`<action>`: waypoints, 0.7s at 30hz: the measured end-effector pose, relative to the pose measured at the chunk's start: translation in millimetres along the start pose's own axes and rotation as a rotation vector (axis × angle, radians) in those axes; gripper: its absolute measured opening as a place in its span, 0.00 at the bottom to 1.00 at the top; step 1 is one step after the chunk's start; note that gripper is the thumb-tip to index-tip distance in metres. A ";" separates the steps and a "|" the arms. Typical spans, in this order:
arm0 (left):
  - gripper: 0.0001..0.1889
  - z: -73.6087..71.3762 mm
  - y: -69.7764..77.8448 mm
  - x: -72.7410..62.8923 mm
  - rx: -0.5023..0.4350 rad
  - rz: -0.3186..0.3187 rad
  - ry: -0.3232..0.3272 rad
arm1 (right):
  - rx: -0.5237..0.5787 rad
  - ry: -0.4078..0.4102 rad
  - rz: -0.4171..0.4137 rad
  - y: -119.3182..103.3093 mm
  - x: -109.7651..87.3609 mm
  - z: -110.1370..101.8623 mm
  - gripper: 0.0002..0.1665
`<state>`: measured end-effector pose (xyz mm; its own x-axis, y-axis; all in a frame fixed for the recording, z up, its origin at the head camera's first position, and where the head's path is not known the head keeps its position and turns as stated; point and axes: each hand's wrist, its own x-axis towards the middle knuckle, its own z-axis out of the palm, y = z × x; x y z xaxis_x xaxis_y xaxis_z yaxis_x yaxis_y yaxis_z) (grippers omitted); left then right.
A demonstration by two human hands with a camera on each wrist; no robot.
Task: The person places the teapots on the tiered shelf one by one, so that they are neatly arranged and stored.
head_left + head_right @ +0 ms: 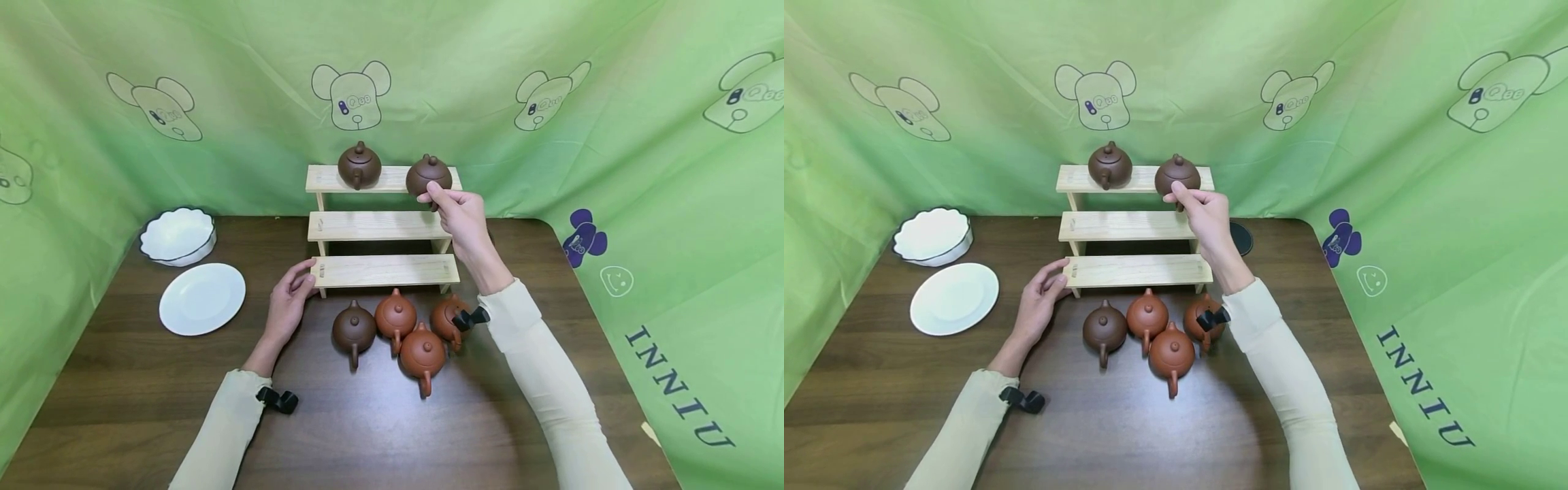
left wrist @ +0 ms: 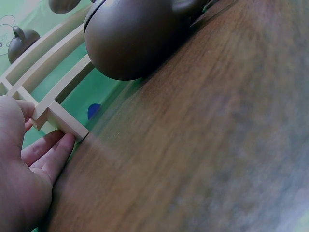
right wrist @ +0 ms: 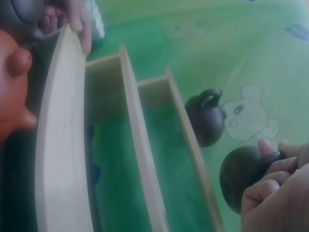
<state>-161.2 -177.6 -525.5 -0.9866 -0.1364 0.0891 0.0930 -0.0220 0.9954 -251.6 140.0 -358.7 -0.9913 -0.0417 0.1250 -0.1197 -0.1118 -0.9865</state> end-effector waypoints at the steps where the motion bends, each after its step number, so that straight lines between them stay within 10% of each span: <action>1: 0.20 0.0 0.0 0.0 0.000 0.000 -0.002 | -0.001 0.007 0.003 0.6 1.9 0.4 0.18; 21: 0.20 -0.5 1.7 -0.5 0.008 0.000 -0.005 | -0.050 0.039 0.016 11.2 28.5 8.7 0.20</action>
<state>-160.5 -178.1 -523.8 -0.9873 -0.1314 0.0895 0.0921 -0.0140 0.9957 -280.7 129.0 -365.3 -0.9943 -0.0047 0.1063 -0.1059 -0.0613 -0.9925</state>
